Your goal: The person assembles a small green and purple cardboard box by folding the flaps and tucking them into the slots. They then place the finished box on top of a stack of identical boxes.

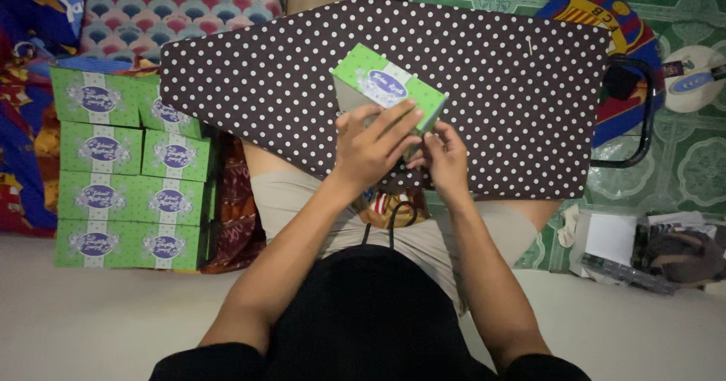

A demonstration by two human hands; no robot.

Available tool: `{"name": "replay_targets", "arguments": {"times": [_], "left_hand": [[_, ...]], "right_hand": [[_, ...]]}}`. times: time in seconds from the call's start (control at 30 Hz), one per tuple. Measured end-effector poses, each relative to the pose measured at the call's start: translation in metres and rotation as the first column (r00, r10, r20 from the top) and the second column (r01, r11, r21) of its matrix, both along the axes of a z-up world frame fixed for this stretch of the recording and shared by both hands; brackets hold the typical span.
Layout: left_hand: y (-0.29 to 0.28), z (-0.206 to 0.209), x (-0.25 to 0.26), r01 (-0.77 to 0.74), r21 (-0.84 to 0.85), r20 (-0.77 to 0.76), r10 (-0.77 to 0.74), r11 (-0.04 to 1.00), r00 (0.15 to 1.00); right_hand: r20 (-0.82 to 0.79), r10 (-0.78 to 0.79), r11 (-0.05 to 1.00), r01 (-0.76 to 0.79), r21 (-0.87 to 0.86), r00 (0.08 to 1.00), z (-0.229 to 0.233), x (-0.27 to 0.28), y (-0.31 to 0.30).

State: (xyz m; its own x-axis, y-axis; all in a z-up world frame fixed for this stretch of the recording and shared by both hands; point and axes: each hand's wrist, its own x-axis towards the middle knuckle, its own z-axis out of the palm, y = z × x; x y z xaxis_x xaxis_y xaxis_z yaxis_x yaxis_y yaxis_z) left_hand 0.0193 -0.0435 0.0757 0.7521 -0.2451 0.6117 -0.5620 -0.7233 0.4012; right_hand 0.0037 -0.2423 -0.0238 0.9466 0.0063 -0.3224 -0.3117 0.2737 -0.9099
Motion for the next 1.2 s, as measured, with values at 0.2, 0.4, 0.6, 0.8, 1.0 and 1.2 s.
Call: {"name": "replay_targets", "arguments": {"times": [0.2, 0.4, 0.6, 0.8, 1.0, 1.2], "left_hand": [[-0.030, 0.005, 0.014, -0.039, 0.096, -0.025, 0.042, 0.995, 0.999], [-0.046, -0.010, 0.030, -0.008, 0.107, -0.142, 0.023, 0.994, 0.990], [-0.047, -0.025, 0.034, -0.017, 0.082, -0.320, 0.043, 0.996, 0.947], [-0.015, -0.021, 0.036, -0.095, -0.058, -0.211, 0.081, 0.994, 0.974], [0.043, -0.027, 0.048, -0.202, -0.265, -0.388, 0.088, 0.943, 0.917], [0.063, -0.039, 0.051, -0.194, -0.369, -0.547, -0.043, 0.909, 0.836]], "right_hand": [[-0.270, 0.085, 0.986, -0.042, 0.160, 0.959, 0.004, -0.003, -0.014], [-0.296, 0.060, 0.990, -0.094, -0.102, 0.953, 0.014, -0.007, -0.022], [-0.271, 0.005, 0.971, -0.069, -0.228, 0.962, 0.035, -0.005, -0.030], [0.287, -0.011, 0.726, 0.205, -0.657, 0.958, 0.049, 0.006, -0.016], [0.454, 0.289, 0.393, 0.328, -0.859, 0.843, 0.079, 0.031, 0.030], [0.454, 0.437, 0.293, 0.354, -0.888, 0.776, 0.089, 0.059, 0.078]]}}
